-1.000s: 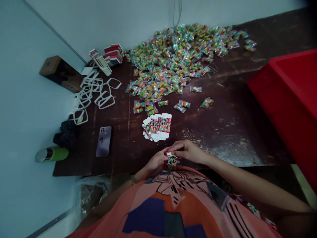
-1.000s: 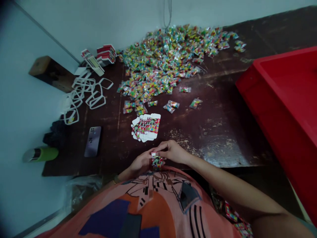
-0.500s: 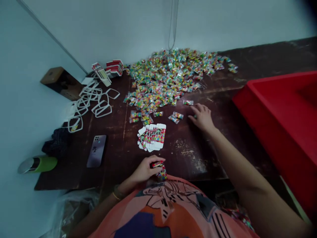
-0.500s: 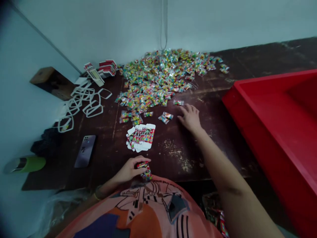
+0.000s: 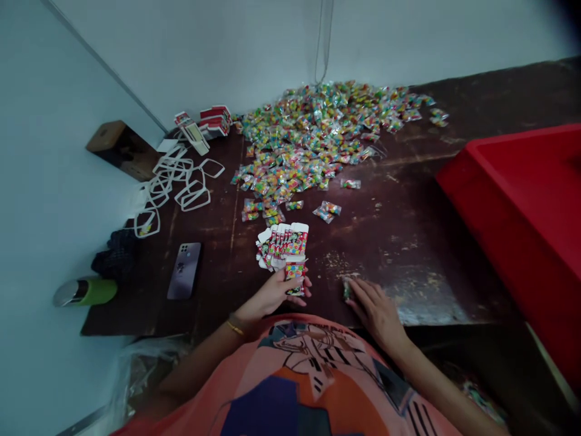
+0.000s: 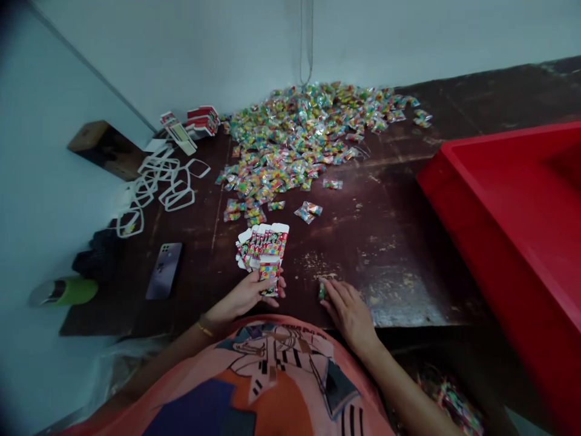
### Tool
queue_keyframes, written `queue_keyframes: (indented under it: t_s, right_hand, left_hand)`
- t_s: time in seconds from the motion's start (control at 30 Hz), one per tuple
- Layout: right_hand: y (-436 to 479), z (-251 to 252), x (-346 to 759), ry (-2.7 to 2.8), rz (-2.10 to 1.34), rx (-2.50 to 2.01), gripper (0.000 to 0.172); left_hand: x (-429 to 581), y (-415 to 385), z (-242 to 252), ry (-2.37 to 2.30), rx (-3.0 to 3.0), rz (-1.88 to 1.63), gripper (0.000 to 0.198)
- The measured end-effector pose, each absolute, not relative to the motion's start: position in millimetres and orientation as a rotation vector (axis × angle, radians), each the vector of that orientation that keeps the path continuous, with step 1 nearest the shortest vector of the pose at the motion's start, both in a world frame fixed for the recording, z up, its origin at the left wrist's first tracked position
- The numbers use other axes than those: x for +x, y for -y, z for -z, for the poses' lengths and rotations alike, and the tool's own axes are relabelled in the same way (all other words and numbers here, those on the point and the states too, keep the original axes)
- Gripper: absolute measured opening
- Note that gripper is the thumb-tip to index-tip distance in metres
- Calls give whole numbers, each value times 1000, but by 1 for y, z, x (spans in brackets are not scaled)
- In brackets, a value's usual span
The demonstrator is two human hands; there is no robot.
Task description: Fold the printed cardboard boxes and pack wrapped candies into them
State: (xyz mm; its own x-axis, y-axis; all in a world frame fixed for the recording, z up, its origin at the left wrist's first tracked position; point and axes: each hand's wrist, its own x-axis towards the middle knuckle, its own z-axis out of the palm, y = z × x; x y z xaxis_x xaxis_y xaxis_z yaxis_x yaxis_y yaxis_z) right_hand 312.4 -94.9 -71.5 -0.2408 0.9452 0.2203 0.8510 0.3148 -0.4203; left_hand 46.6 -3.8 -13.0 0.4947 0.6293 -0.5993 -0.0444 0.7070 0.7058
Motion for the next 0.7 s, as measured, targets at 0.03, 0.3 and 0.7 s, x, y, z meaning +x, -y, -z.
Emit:
queue_keyframes:
  t_s: [0.03, 0.3, 0.7]
  right_hand:
    - [100, 70, 310, 2200, -326, -1547, 41]
    - [76, 36, 275, 1851, -1017, -1468, 21]
    - [-2, 13, 258, 1382, -1196, -1321, 19]
  left_hand:
    - [54, 4, 17, -962, 661, -473, 37]
    - [69, 8, 20, -940, 662, -467, 39]
    - [71, 14, 5, -977, 815, -385, 43]
